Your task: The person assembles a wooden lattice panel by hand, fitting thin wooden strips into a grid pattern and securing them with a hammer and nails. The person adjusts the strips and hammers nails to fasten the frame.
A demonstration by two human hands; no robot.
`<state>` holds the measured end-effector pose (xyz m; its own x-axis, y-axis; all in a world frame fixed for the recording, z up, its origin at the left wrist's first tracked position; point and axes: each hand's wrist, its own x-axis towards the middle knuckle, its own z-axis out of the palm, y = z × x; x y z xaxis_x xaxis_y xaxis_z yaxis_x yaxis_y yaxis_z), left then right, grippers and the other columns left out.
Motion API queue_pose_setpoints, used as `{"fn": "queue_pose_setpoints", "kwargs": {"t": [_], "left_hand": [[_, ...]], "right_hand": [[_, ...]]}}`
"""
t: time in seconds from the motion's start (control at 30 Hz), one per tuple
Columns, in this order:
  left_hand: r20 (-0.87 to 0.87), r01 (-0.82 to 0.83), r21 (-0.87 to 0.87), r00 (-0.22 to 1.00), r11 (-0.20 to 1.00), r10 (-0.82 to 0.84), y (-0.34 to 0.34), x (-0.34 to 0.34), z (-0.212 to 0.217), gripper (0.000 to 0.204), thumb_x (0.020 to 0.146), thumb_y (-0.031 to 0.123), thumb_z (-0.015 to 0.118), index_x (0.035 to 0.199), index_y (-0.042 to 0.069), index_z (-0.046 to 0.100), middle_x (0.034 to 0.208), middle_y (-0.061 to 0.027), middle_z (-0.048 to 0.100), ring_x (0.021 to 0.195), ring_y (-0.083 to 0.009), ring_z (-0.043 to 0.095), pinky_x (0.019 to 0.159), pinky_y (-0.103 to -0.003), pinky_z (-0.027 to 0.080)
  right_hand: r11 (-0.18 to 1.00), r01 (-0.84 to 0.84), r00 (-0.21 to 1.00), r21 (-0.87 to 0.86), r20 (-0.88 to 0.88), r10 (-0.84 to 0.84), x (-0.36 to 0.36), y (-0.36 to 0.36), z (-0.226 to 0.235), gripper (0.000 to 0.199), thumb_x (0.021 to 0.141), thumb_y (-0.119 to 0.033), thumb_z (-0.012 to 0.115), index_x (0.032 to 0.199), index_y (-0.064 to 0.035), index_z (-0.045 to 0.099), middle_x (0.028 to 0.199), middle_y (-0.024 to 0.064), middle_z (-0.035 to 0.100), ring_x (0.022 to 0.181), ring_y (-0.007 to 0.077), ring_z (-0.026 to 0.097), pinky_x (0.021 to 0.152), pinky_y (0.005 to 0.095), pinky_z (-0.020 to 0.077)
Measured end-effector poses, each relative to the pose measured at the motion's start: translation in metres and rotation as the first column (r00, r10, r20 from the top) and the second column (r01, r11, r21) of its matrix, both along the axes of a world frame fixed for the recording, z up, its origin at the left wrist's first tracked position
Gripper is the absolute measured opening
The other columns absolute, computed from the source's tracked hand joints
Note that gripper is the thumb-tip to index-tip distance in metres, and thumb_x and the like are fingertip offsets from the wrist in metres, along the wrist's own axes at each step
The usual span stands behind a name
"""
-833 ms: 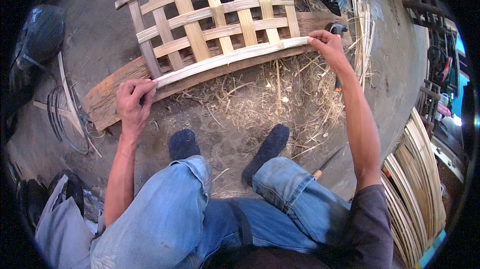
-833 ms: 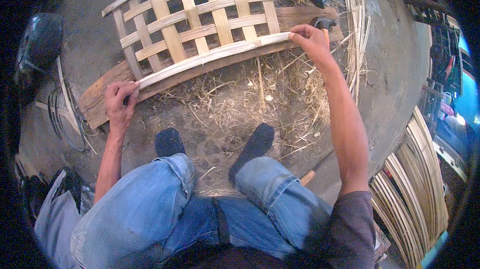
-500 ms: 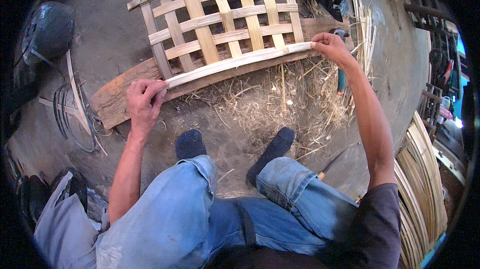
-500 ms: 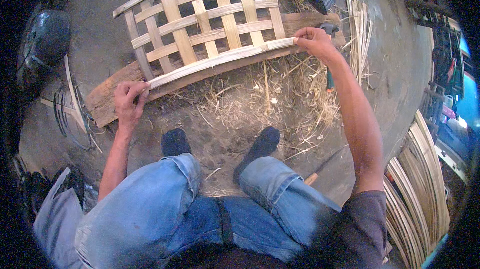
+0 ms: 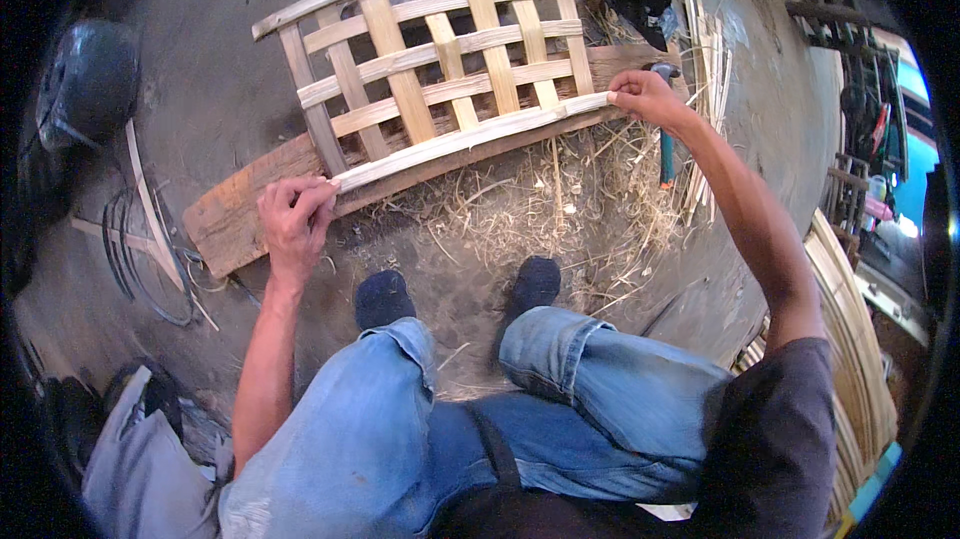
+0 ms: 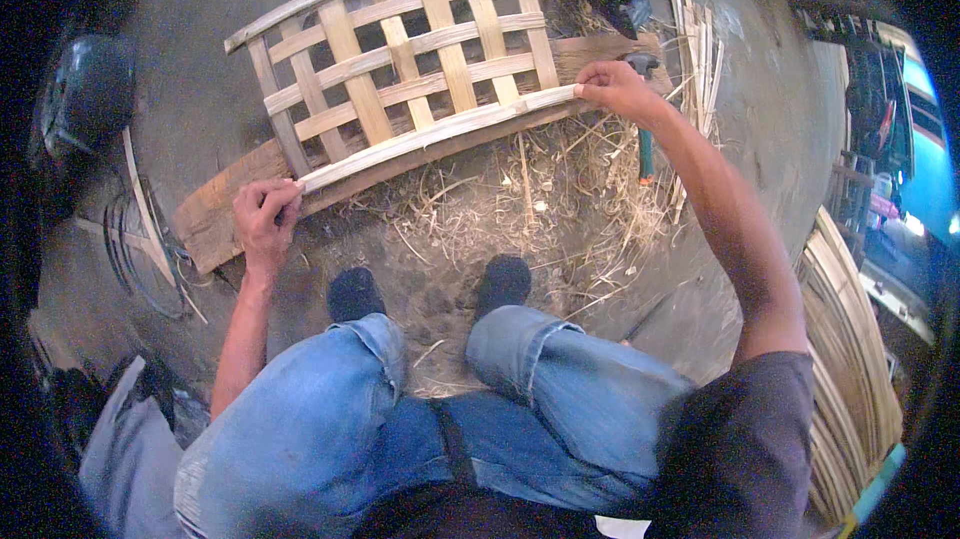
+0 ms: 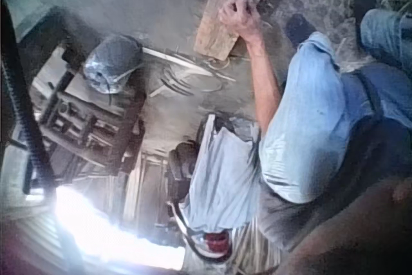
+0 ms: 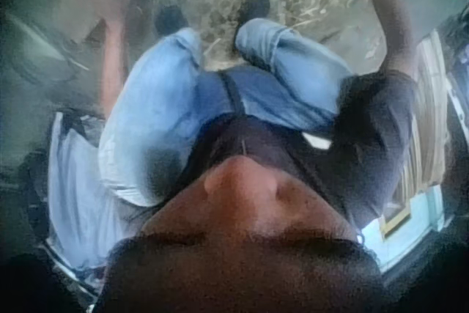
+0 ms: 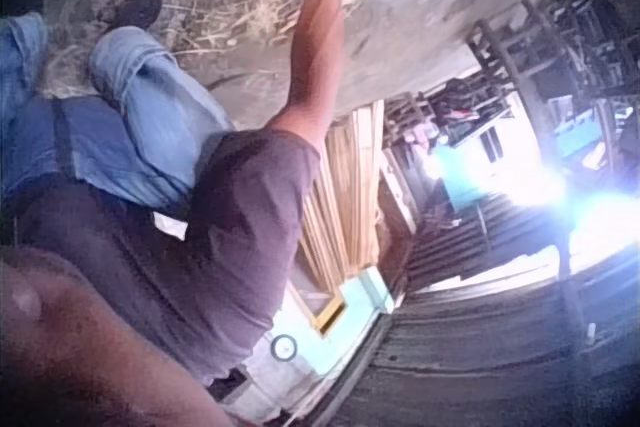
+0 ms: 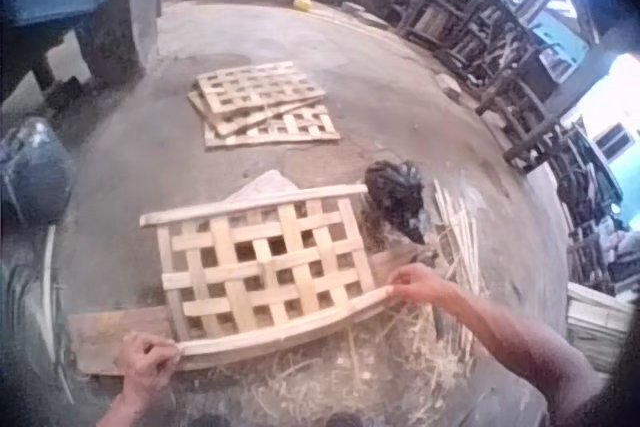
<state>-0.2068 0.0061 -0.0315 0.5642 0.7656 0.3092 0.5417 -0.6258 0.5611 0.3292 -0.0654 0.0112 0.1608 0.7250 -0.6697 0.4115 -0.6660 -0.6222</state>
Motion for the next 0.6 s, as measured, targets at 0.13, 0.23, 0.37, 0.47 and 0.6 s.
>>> {"fn": "queue_pose_setpoints", "kwargs": {"t": [0.13,0.23,0.37,0.47,0.6], "left_hand": [[-0.025,-0.012,-0.045,1.000,0.999,0.011,-0.002,0.005,0.001,0.017,0.077,0.008,0.075,0.093,0.015,0.070,0.095,-0.0035,0.066,0.088,-0.0232,0.059,0.079,-0.038,0.042],[-0.025,-0.031,-0.080,0.999,0.996,0.029,-0.006,0.005,-0.001,0.017,0.077,0.008,0.076,0.092,0.014,0.070,0.095,-0.0045,0.066,0.090,-0.0236,0.059,0.082,-0.038,0.042],[-0.062,-0.065,-0.110,0.996,0.992,0.058,-0.007,0.008,0.004,0.017,0.077,0.007,0.076,0.092,0.012,0.069,0.094,-0.0054,0.066,0.092,-0.0237,0.060,0.086,-0.038,0.043],[-0.058,-0.065,-0.188,0.997,0.980,0.055,-0.005,0.006,0.007,0.017,0.077,0.006,0.075,0.093,0.011,0.069,0.095,-0.0058,0.066,0.093,-0.0236,0.059,0.086,-0.037,0.043],[-0.059,-0.051,-0.184,0.997,0.982,0.041,-0.007,0.008,0.008,0.019,0.077,0.005,0.075,0.095,0.011,0.069,0.098,-0.0066,0.066,0.093,-0.0237,0.058,0.085,-0.036,0.043]], "right_hand": [[0.983,-0.178,0.979,0.054,0.113,0.171,0.017,0.001,-0.008,0.017,0.083,-0.015,0.073,0.091,-0.0022,0.066,0.077,0.0003,0.064,0.068,0.0080,0.057,0.058,0.0246,0.0443],[0.948,-0.255,0.965,0.190,0.118,0.236,0.031,0.003,-0.022,0.020,0.077,-0.018,0.076,0.088,-0.0032,0.067,0.076,0.0023,0.066,0.069,0.0117,0.060,0.060,0.0271,0.0473],[0.957,-0.255,0.948,0.137,0.233,0.219,0.020,0.006,-0.019,0.023,0.071,-0.021,0.078,0.087,-0.0061,0.070,0.078,0.0063,0.068,0.074,0.0171,0.064,0.065,0.0314,0.0500],[0.973,-0.160,0.974,0.165,0.184,0.129,0.012,-0.002,-0.020,0.023,0.071,-0.021,0.078,0.085,-0.0062,0.071,0.076,0.0053,0.068,0.072,0.0165,0.063,0.065,0.0321,0.0497],[0.976,-0.109,0.986,0.189,0.142,0.083,0.014,-0.006,-0.027,0.022,0.071,-0.022,0.078,0.085,-0.0065,0.071,0.075,0.0043,0.067,0.071,0.0156,0.062,0.065,0.0316,0.0491]]}}
